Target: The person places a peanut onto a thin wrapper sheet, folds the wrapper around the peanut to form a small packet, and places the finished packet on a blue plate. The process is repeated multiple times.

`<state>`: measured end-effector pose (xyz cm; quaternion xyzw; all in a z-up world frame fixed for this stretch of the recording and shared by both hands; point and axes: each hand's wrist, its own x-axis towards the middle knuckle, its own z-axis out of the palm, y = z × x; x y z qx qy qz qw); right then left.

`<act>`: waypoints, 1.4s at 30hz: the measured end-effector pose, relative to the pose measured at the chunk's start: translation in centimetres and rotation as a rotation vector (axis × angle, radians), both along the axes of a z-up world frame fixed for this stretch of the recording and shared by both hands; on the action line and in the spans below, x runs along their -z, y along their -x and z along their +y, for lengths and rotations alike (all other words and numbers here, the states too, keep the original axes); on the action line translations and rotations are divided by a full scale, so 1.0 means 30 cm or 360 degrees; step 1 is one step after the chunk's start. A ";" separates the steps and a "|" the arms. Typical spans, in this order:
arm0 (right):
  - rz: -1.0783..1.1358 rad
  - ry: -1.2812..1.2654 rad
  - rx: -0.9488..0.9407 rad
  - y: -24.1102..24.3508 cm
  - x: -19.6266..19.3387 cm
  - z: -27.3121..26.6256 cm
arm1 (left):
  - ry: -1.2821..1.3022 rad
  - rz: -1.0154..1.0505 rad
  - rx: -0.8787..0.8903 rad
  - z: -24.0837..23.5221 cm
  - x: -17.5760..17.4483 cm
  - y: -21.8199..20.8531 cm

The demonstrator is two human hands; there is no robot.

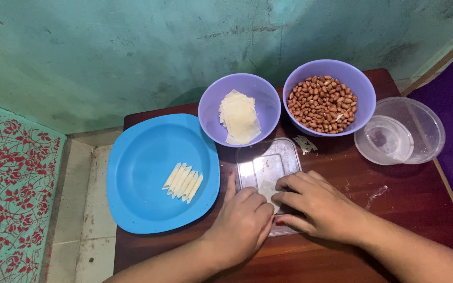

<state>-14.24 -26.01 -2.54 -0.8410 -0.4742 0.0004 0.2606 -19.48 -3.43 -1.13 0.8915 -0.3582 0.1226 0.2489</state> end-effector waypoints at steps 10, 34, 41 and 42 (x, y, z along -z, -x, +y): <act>-0.0056 -0.0120 -0.0139 0.014 -0.035 0.030 | -0.0480 0.0098 0.0086 0.028 0.040 0.056; -0.0393 0.0401 0.0198 0.000 0.036 -0.041 | -0.0736 -0.0181 -0.0137 0.011 0.033 0.059; -0.0663 0.0501 0.0251 0.000 0.074 -0.038 | -0.0661 -0.0170 -0.0144 0.020 0.032 0.049; -0.0668 0.0491 0.0233 0.001 0.081 -0.038 | -0.0631 -0.0199 -0.0147 0.020 0.032 0.045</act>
